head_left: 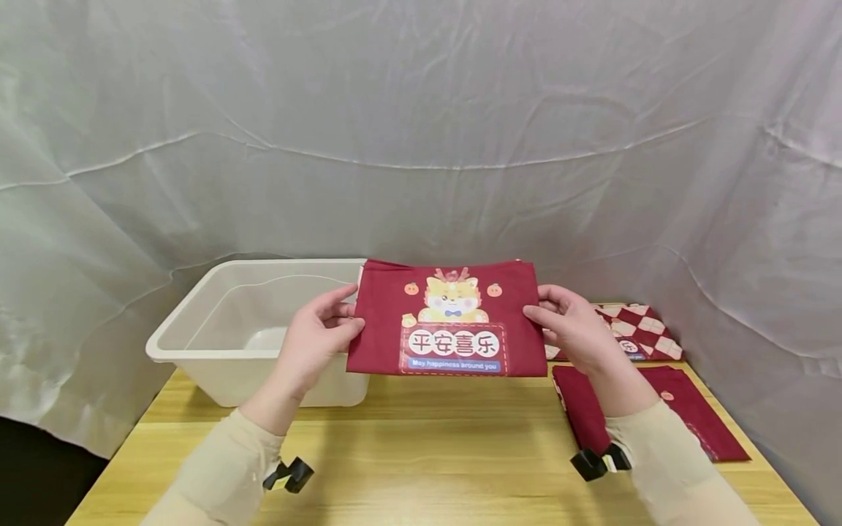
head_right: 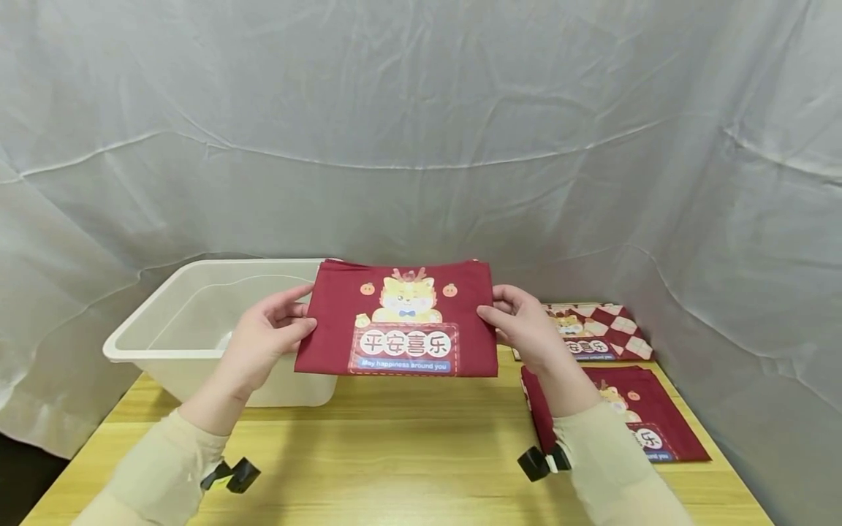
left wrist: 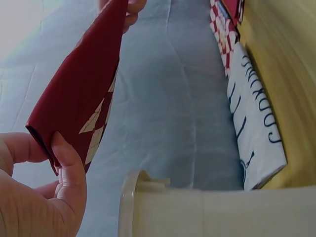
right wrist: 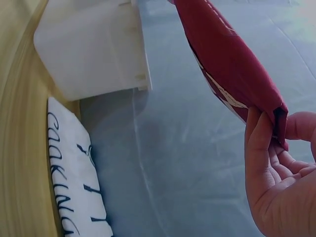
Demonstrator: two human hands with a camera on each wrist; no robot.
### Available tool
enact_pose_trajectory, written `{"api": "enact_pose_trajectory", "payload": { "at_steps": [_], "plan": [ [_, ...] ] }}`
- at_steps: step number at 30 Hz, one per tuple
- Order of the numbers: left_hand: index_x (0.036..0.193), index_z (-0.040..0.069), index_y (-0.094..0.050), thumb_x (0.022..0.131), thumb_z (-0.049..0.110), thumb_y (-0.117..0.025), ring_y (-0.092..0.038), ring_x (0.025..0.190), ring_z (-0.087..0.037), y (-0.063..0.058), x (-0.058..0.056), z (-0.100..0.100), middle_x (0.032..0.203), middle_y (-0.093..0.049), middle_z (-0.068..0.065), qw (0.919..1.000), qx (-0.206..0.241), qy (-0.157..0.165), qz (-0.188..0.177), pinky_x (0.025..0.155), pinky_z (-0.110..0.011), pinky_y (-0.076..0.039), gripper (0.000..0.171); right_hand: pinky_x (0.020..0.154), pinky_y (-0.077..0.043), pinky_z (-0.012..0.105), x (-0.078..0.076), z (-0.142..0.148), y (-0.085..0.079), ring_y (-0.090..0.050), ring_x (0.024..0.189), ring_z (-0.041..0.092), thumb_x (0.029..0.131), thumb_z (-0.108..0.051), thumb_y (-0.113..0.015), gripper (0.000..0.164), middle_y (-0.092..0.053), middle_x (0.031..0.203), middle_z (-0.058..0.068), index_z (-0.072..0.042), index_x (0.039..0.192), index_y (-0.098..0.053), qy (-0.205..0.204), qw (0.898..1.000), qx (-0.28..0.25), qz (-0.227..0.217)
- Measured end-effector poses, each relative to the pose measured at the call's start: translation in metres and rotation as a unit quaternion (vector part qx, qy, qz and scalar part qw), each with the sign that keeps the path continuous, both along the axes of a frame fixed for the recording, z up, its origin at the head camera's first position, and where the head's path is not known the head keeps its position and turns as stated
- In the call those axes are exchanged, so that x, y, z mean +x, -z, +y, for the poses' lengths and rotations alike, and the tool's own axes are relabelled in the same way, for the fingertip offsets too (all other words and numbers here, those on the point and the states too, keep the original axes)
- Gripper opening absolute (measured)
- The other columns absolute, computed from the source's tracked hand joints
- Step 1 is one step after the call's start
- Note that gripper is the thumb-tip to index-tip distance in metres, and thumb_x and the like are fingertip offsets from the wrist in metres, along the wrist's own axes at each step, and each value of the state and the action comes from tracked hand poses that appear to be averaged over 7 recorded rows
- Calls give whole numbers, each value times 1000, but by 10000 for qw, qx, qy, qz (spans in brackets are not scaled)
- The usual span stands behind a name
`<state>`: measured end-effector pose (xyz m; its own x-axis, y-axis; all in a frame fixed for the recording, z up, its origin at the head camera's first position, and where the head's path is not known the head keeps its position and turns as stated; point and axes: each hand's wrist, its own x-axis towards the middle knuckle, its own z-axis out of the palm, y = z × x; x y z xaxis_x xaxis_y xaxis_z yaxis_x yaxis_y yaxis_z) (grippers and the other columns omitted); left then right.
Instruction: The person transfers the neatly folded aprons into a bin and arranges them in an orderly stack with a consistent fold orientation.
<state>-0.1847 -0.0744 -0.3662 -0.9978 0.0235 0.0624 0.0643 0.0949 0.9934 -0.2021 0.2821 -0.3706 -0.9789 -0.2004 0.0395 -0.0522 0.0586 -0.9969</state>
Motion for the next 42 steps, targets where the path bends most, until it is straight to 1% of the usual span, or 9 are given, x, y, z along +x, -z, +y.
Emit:
{"api": "enact_pose_trajectory", "payload": {
  "at_steps": [7,16,23,27,30,34,38,40,42],
  "plan": [
    [142,0,-51,90,-6,-63,-58,83,-11,0,2,3,99,-58,-10,9998,-68,-167,78,67,-24,-57,54,71,-58,26,-3,-1,1,-64,81,10,98,-3,-56,21,-67,89,0,9,115,-49,9,9997,-249,-10],
    [139,-5,-53,90,-5,-63,-59,81,-8,-2,6,5,94,-60,-3,9988,-260,-290,310,66,-23,-57,50,73,-58,29,-4,-1,4,-64,83,11,99,-5,-57,24,-66,91,1,9,117,-48,49,9996,-289,-62],
    [139,-8,-50,91,-6,-62,-60,79,-5,-2,7,6,89,-62,5,9978,-373,-265,485,64,-24,-57,50,70,-58,28,-4,-1,6,-64,79,11,97,-2,-57,19,-66,88,1,8,112,-50,-40,9981,-614,-91],
    [139,-9,-49,92,-5,-62,-60,79,-4,-5,9,6,88,-62,8,9965,-538,-266,580,63,-23,-57,50,70,-58,29,-6,-1,6,-64,80,12,97,-3,-57,21,-67,88,1,9,113,-50,-52,9984,-566,-21],
    [140,-9,-49,92,-4,-62,-60,79,-3,-6,12,8,88,-62,9,9948,-683,-293,696,63,-23,-57,50,70,-58,30,-6,-1,6,-64,79,12,97,-2,-56,20,-66,88,1,9,113,-50,-55,9985,-551,34],
    [140,-11,-46,93,-2,-62,-60,80,-3,-8,13,10,89,-62,10,9927,-840,-267,820,63,-22,-57,50,69,-58,30,-7,-2,5,-64,77,13,97,-1,-56,18,-66,87,2,8,112,-51,-88,9979,-645,58],
    [142,-11,-45,95,0,-61,-60,80,-2,-10,13,10,90,-62,13,9899,-1108,-233,850,64,-22,-57,51,68,-58,31,-7,-2,5,-64,76,14,97,0,-55,16,-66,87,4,7,110,-52,-109,9972,-733,89],
    [142,-10,-45,96,2,-60,-60,80,-2,-12,14,11,93,-62,12,9876,-1298,-236,845,65,-22,-57,51,68,-58,31,-8,-3,5,-64,76,15,97,0,-55,17,-66,87,6,8,111,-52,-114,9971,-740,103],
    [143,-9,-44,97,4,-60,-60,81,-1,-14,15,11,98,-62,7,9841,-1553,-257,819,67,-21,-56,50,69,-59,32,-7,-3,6,-64,77,16,97,-1,-55,17,-66,88,7,7,111,-53,-89,9973,-726,97]
  ]
}}
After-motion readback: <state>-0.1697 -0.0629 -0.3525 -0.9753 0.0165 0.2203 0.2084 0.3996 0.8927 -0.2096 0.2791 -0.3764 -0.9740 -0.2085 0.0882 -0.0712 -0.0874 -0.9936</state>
